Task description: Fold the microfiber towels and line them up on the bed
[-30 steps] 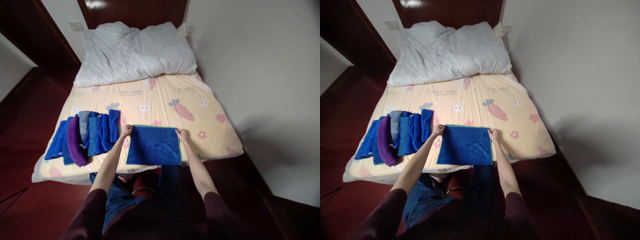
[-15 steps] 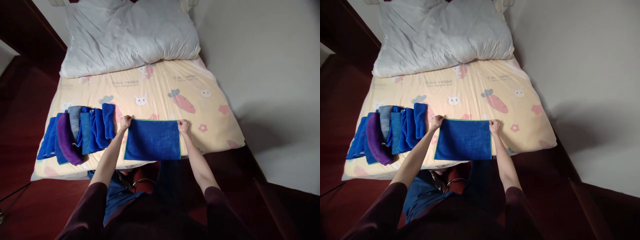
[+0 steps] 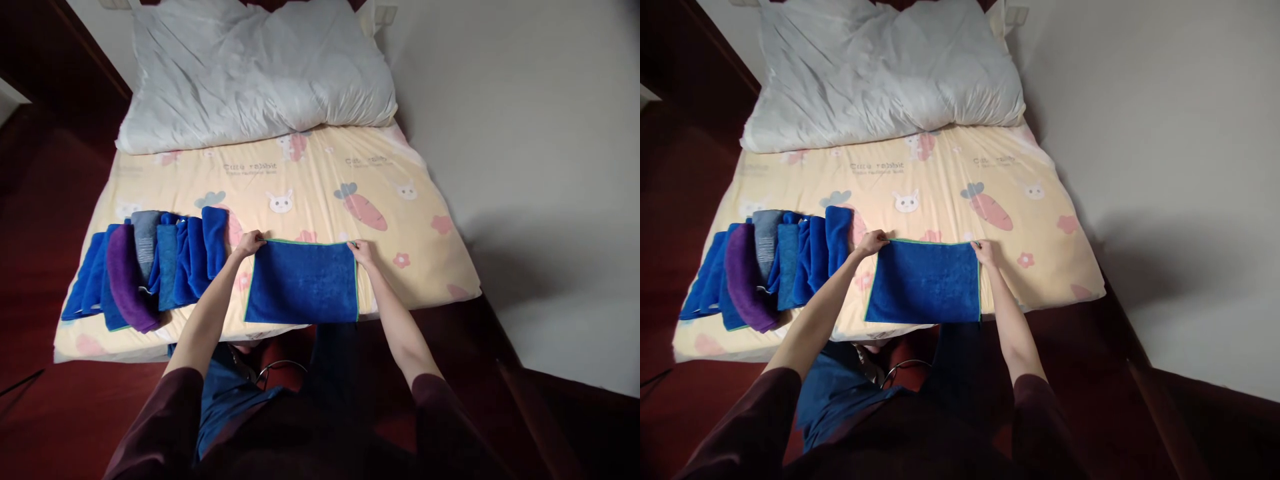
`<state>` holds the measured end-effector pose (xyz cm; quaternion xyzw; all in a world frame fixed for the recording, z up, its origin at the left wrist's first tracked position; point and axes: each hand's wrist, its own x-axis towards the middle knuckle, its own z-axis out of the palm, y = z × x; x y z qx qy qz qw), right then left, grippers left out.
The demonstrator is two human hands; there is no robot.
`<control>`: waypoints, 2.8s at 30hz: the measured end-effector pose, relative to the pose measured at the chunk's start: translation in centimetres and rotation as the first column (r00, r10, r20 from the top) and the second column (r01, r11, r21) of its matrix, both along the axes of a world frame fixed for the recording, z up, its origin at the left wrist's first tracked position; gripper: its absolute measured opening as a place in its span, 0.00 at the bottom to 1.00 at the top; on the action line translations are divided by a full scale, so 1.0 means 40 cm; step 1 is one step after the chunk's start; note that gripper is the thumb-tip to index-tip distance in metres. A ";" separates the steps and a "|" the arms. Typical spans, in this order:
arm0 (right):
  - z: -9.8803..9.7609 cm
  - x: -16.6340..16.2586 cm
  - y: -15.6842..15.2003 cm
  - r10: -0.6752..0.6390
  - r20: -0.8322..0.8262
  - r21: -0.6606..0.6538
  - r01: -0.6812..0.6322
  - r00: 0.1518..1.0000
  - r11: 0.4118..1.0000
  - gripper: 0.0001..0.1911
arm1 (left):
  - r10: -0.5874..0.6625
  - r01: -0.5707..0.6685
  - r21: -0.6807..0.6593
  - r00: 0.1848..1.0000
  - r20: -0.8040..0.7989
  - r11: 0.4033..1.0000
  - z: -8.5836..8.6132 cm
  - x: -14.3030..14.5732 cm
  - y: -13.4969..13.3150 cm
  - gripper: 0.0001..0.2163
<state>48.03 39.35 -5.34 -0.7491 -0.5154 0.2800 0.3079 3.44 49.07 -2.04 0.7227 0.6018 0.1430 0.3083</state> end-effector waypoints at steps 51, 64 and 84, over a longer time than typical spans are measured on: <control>0.035 -0.442 -0.322 0.396 0.416 -0.032 -0.422 0.819 0.906 0.31 | -0.161 0.172 0.233 0.985 -0.066 0.957 -0.041 0.195 -0.540 0.30; -0.004 -0.254 -0.533 -0.010 0.435 0.026 -0.002 0.900 1.000 0.32 | 0.081 -0.070 0.266 0.996 -0.033 0.961 -0.069 -0.097 -0.792 0.31; -0.050 -0.324 -0.765 -0.335 0.018 0.095 0.332 0.942 0.938 0.19 | 0.377 -0.362 -0.133 0.776 0.505 0.923 -0.092 -0.150 -0.821 0.18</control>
